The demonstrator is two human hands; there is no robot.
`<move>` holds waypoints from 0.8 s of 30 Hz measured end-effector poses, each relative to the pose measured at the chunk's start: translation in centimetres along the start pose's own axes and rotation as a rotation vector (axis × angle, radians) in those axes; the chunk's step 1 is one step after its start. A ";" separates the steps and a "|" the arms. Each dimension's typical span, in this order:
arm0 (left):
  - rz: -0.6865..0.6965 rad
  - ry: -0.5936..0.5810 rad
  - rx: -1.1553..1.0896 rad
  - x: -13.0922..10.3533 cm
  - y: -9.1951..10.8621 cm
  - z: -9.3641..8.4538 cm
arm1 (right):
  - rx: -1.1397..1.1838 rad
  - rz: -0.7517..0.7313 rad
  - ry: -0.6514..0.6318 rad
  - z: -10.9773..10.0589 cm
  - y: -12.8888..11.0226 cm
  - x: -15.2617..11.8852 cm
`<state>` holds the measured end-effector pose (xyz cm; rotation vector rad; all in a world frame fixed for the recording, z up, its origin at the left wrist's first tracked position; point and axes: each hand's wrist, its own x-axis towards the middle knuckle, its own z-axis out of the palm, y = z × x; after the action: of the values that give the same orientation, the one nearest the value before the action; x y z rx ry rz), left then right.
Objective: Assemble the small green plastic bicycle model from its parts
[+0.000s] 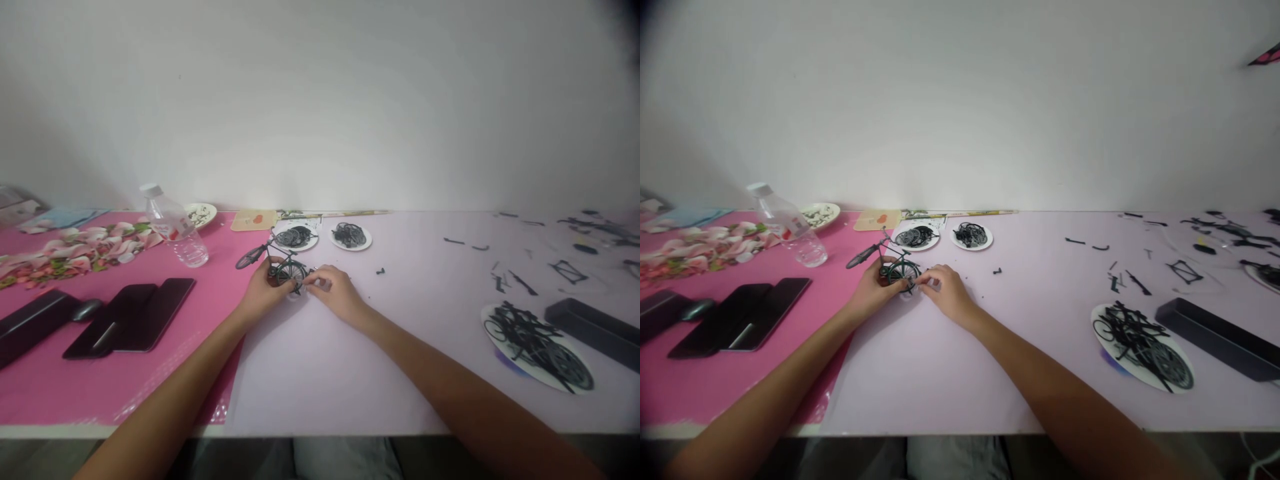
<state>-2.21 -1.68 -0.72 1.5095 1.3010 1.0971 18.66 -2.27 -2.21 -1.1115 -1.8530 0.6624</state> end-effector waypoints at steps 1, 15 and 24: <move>-0.002 -0.001 -0.004 0.0 -0.1 0.0 | -0.005 -0.005 0.004 0.0 0.0 0.0; 0.020 -0.141 -0.164 0.4 -0.9 0.0 | 0.000 -0.029 0.056 -0.1 -0.4 0.2; 0.040 -0.212 -0.267 0.7 -1.9 0.0 | 0.000 -0.033 0.101 0.0 -0.5 0.2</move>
<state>-2.59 -0.82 -2.46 1.4123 0.9438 1.0583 18.37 -2.32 -1.76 -1.0915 -1.7814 0.5770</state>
